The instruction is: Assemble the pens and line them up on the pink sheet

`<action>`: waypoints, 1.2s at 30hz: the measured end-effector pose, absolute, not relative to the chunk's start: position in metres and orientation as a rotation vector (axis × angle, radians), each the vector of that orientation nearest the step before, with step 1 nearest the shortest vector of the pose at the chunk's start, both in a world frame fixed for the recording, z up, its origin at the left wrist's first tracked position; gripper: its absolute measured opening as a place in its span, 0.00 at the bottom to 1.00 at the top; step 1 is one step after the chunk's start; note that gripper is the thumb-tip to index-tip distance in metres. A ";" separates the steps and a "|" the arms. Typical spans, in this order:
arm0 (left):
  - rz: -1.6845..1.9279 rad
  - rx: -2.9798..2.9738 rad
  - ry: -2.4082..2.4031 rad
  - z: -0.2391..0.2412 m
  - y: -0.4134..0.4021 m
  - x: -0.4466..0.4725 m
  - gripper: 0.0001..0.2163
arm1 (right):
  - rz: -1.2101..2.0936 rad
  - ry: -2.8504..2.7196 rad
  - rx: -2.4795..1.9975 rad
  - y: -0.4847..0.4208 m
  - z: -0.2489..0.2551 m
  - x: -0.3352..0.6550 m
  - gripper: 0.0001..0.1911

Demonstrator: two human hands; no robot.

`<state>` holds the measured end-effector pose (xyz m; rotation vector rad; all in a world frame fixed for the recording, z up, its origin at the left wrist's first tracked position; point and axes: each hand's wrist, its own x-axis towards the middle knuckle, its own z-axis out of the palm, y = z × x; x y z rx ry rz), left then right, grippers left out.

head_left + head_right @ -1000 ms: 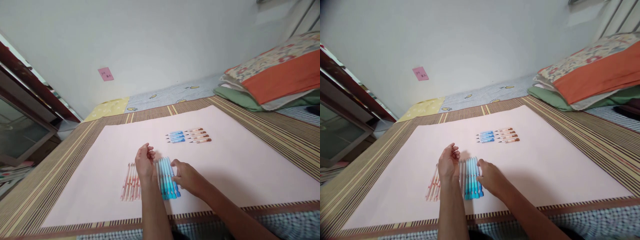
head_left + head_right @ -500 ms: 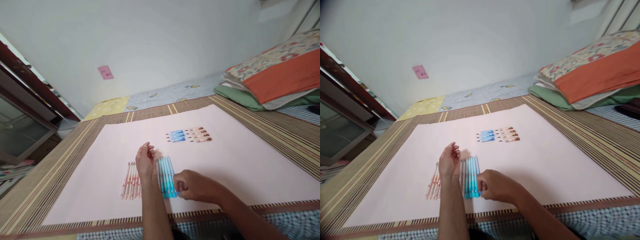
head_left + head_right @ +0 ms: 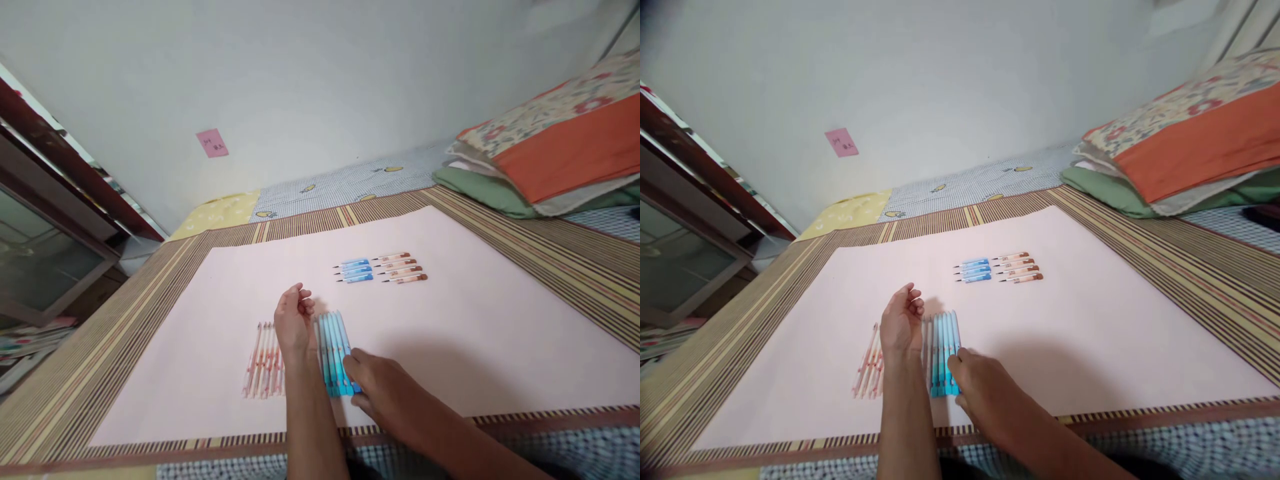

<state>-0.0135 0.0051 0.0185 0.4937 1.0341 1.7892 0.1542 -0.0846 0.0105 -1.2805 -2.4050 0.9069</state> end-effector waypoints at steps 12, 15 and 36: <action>1.785 0.486 1.038 0.022 0.005 -0.010 0.17 | 0.925 -2.452 -1.313 -0.085 0.021 0.151 0.06; 1.793 0.490 1.039 0.022 0.005 -0.010 0.17 | 0.941 -2.438 -1.330 -0.085 0.020 0.152 0.07; 1.779 0.423 1.018 0.030 0.006 -0.002 0.17 | 0.145 -2.361 -1.694 0.048 0.014 0.196 0.11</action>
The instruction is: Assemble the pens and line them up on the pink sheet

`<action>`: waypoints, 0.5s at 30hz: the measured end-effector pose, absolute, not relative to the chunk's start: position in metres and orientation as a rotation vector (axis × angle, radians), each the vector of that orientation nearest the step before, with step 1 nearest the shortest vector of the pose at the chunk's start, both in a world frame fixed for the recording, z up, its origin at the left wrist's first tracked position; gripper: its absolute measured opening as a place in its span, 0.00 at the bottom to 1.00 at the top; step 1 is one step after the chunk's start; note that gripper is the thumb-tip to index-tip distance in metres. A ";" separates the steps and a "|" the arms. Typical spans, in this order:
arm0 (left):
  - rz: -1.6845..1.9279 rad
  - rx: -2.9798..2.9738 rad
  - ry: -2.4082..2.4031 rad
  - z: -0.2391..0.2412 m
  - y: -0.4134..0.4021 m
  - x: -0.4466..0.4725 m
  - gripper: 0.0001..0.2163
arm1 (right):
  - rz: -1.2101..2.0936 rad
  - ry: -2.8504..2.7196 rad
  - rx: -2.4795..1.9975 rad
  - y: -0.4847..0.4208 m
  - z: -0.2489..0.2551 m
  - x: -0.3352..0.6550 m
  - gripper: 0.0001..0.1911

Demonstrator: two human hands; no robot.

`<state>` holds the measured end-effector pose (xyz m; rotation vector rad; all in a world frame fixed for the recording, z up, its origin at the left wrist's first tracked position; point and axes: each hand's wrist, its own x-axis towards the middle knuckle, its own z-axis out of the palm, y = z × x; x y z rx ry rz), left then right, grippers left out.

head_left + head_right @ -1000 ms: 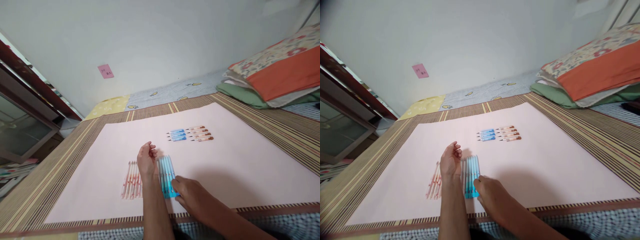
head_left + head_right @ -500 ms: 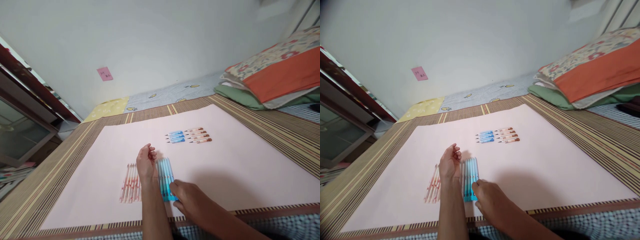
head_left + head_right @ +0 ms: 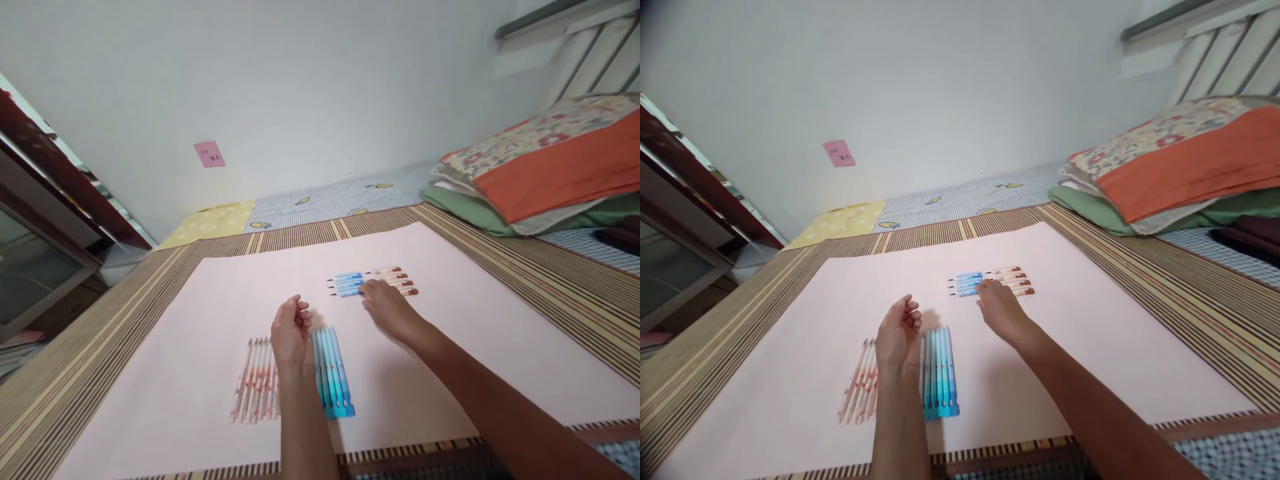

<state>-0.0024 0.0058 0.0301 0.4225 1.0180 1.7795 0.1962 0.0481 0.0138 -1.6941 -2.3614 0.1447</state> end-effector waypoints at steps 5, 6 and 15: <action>1.765 0.407 1.002 0.030 0.006 -0.002 0.18 | 0.060 -2.433 -1.700 0.076 -0.001 0.180 0.10; 1.769 0.405 1.001 0.030 0.006 -0.002 0.18 | 0.050 -2.435 -1.700 0.076 -0.002 0.178 0.10; 1.750 0.420 0.988 0.027 0.007 0.005 0.18 | 0.072 -2.365 -1.660 0.068 0.009 0.192 0.15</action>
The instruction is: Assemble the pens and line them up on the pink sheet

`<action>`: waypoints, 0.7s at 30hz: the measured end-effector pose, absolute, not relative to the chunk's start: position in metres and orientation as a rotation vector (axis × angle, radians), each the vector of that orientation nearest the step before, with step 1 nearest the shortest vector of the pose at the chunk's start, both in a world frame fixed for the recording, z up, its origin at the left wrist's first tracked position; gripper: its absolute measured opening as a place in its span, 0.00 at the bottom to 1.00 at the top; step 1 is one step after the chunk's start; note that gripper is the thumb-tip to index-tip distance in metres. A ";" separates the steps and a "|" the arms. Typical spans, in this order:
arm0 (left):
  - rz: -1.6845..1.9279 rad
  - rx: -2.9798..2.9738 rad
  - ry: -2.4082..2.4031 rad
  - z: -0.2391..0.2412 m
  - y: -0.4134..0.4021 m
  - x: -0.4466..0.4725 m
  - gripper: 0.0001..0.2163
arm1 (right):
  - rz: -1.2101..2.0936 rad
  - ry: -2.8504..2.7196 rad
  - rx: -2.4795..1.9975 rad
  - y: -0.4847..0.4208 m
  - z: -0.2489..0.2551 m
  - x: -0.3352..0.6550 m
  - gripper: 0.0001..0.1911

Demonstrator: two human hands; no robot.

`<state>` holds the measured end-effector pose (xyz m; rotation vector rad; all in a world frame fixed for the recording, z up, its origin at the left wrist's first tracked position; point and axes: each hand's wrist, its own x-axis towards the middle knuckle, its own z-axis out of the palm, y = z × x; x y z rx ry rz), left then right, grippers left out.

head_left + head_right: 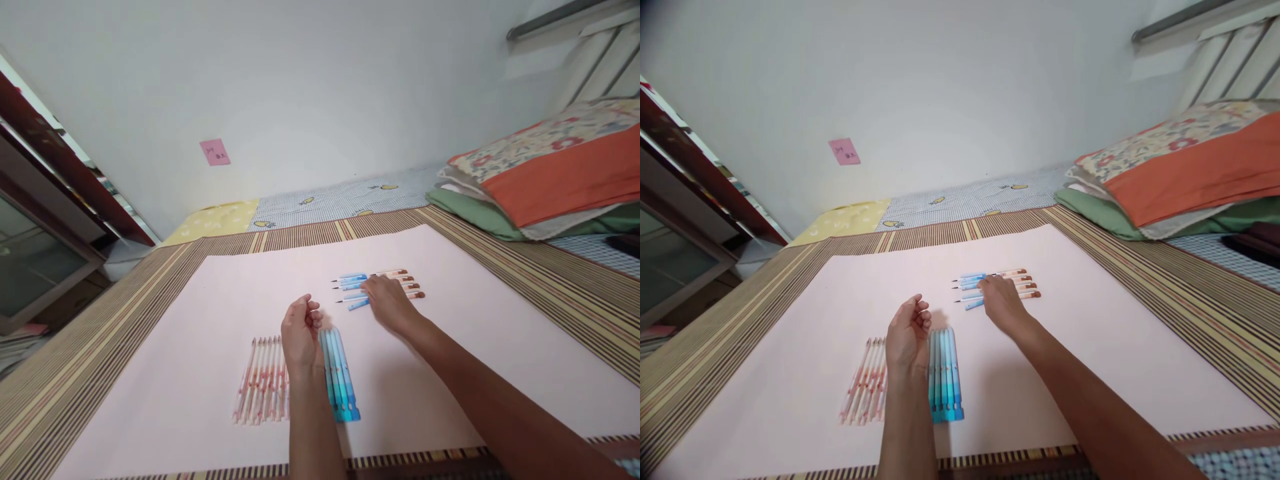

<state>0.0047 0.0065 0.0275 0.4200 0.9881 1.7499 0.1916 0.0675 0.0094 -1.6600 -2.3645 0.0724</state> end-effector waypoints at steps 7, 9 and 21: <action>1.737 0.420 0.993 0.026 0.007 0.007 0.18 | 0.174 -2.377 -1.653 0.062 0.001 0.188 0.13; 1.735 0.426 0.992 0.027 0.006 0.009 0.18 | 0.229 -2.341 -1.623 0.053 -0.002 0.191 0.13; 1.686 0.455 0.978 0.022 0.005 0.017 0.17 | 0.345 -2.273 -1.656 0.026 -0.007 0.197 0.13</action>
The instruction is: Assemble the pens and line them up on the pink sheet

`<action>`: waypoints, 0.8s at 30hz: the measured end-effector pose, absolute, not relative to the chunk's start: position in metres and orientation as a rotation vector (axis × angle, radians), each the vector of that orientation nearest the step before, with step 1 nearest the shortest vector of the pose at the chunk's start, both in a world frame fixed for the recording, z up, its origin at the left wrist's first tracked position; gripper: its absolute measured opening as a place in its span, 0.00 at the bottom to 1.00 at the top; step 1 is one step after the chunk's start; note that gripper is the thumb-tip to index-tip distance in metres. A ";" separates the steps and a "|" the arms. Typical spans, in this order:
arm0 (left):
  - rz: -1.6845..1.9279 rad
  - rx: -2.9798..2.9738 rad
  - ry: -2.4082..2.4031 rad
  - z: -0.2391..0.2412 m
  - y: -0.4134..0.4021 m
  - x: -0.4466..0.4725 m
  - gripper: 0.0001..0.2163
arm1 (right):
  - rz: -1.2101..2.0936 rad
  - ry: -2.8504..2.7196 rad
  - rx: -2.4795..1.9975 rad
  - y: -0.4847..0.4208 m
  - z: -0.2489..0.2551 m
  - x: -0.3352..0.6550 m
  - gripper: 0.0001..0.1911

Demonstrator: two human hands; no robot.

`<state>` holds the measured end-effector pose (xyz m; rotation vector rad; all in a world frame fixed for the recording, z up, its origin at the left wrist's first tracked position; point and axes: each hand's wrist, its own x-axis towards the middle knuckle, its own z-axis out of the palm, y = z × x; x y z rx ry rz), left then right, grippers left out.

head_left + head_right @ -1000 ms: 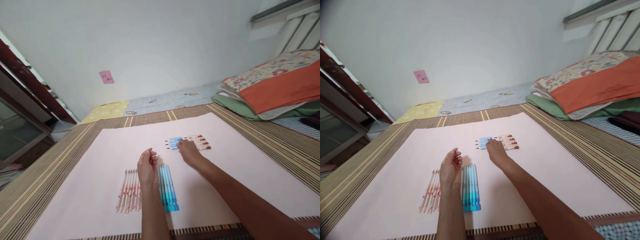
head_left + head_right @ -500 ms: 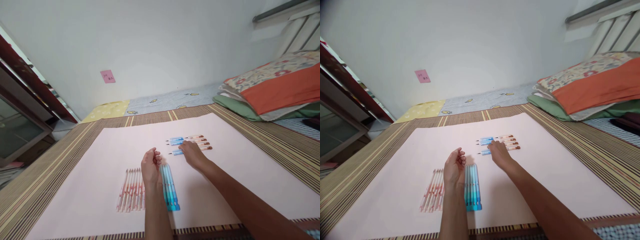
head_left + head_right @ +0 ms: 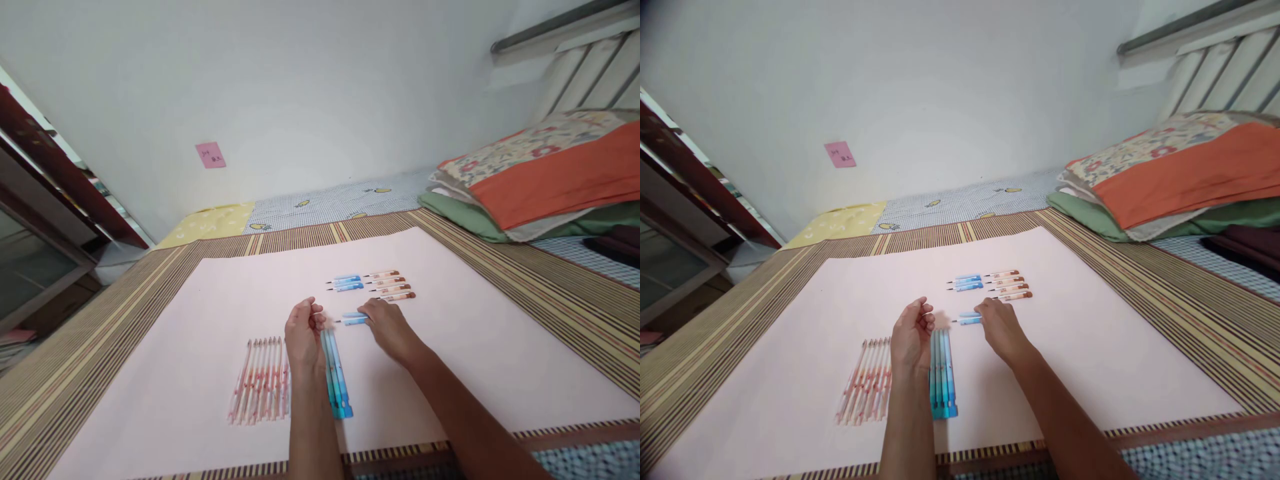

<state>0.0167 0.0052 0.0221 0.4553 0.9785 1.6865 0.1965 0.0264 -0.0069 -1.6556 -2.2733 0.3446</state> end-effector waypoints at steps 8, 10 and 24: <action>1.636 0.537 0.986 0.019 -0.001 0.040 0.17 | 0.578 -2.109 -1.526 0.018 -0.006 0.202 0.11; 1.652 0.540 0.994 0.023 -0.005 0.040 0.17 | 0.617 -1.970 -1.494 0.020 -0.005 0.209 0.09; 1.425 0.136 1.008 0.029 -0.024 0.071 0.02 | 1.205 -1.581 -1.123 0.014 0.020 0.212 0.11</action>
